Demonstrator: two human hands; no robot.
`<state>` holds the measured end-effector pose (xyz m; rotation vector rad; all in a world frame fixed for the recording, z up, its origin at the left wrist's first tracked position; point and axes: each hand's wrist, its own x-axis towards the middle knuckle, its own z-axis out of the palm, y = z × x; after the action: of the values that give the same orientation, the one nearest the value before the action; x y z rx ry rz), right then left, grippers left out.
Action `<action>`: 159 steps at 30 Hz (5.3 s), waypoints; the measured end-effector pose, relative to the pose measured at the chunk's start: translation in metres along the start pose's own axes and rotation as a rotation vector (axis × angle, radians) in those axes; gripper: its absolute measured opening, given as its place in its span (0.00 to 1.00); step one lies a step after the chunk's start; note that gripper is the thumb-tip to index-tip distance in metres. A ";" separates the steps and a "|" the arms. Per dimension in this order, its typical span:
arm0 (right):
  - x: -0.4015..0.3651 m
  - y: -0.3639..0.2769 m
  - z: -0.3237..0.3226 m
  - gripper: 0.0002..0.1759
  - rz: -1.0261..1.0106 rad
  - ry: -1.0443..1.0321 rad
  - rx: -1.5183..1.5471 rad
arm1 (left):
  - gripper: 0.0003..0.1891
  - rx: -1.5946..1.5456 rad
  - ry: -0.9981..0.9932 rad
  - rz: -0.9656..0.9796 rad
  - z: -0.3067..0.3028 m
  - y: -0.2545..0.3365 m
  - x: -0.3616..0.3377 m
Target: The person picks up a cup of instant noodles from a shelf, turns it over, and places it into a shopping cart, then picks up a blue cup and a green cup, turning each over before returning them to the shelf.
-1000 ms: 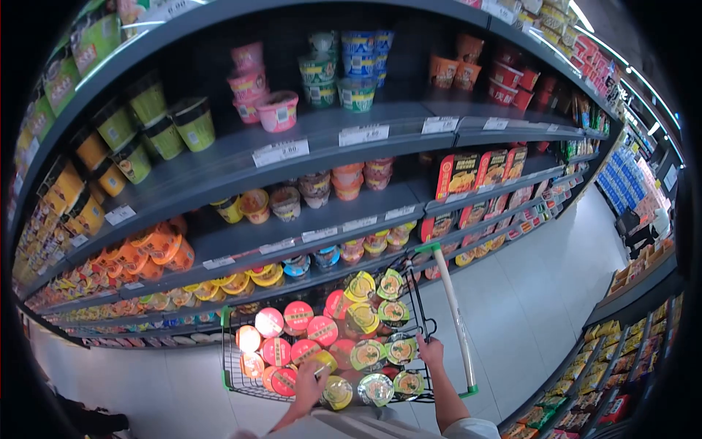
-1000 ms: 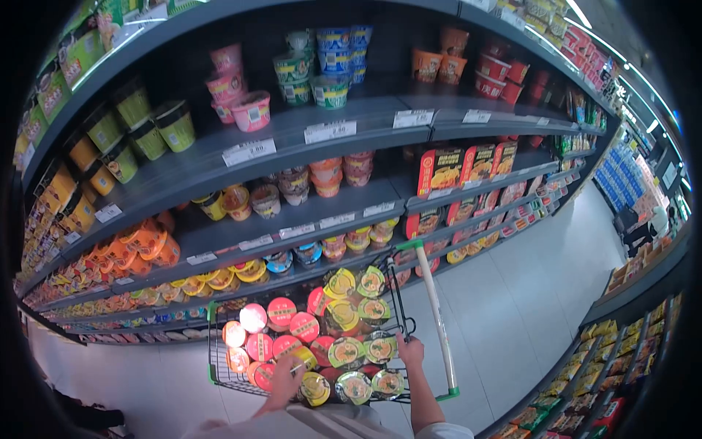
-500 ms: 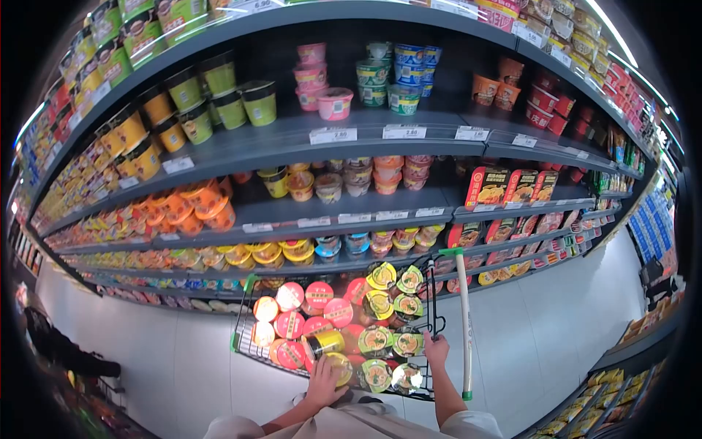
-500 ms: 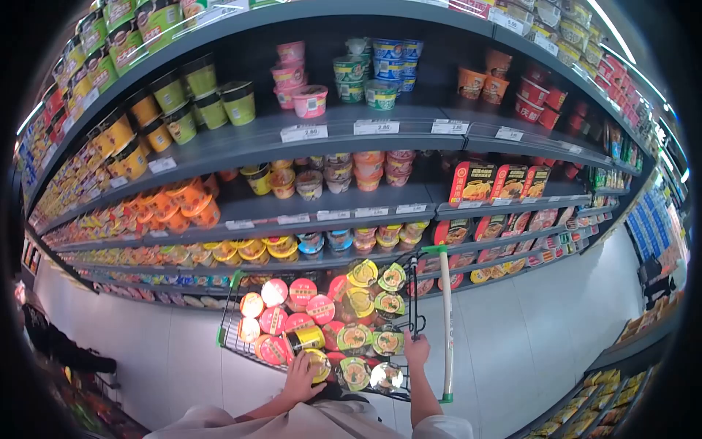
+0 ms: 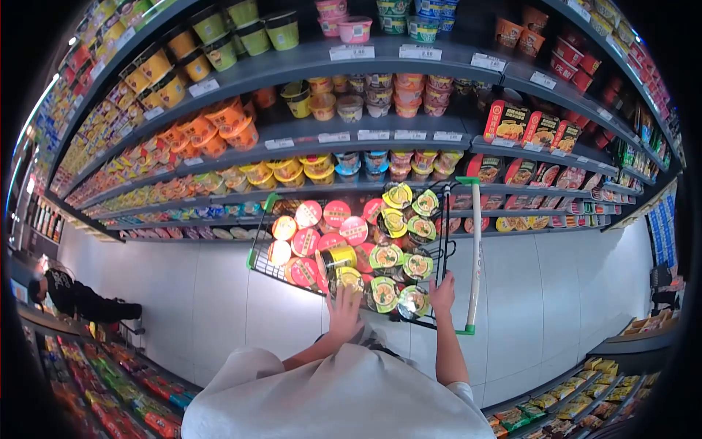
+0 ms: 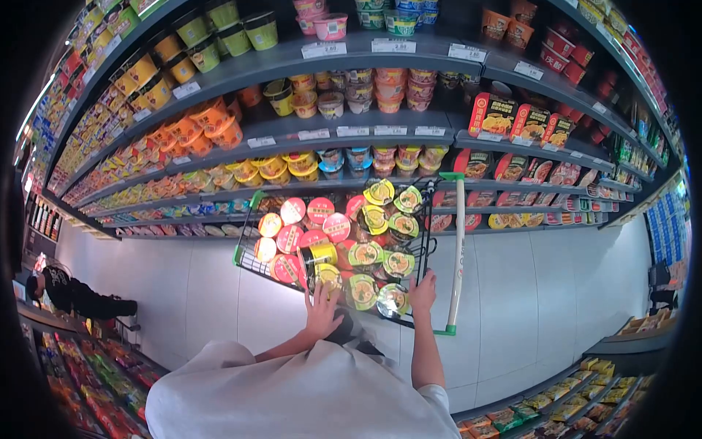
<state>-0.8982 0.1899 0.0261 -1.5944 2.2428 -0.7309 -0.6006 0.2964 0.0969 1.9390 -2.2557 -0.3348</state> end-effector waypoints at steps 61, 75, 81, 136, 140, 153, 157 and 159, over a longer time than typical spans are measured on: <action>-0.031 -0.008 0.021 0.16 0.213 -0.184 0.250 | 0.51 -0.672 -0.087 -0.657 0.086 -0.068 -0.034; -0.057 -0.050 0.040 0.19 0.255 -0.212 0.229 | 0.40 -0.685 0.151 -0.631 0.092 -0.100 -0.062; -0.065 -0.063 0.046 0.18 0.238 -0.205 0.315 | 0.24 -0.559 0.495 -0.723 0.099 -0.152 -0.065; -0.083 -0.402 0.080 0.33 0.406 -0.793 1.012 | 0.33 -1.707 -0.106 -0.134 -0.155 -0.301 0.108; -0.076 -0.390 0.086 0.37 0.468 -0.760 0.959 | 0.43 -1.507 -0.140 -0.098 -0.151 -0.306 0.104; -0.071 -0.367 0.074 0.29 0.470 -0.757 1.157 | 0.52 -1.313 -0.295 0.023 -0.188 -0.296 0.128; -0.061 -0.357 0.105 0.30 0.536 -0.753 1.402 | 0.51 -1.188 -0.221 0.143 -0.189 -0.295 0.147; -0.049 -0.355 0.128 0.31 0.622 -0.803 1.490 | 0.49 -0.977 -0.137 0.231 -0.207 -0.294 0.163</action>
<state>-0.5360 0.1143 0.1161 -0.2718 0.8982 -0.9238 -0.2923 0.0788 0.2134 1.1500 -1.7823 -1.2641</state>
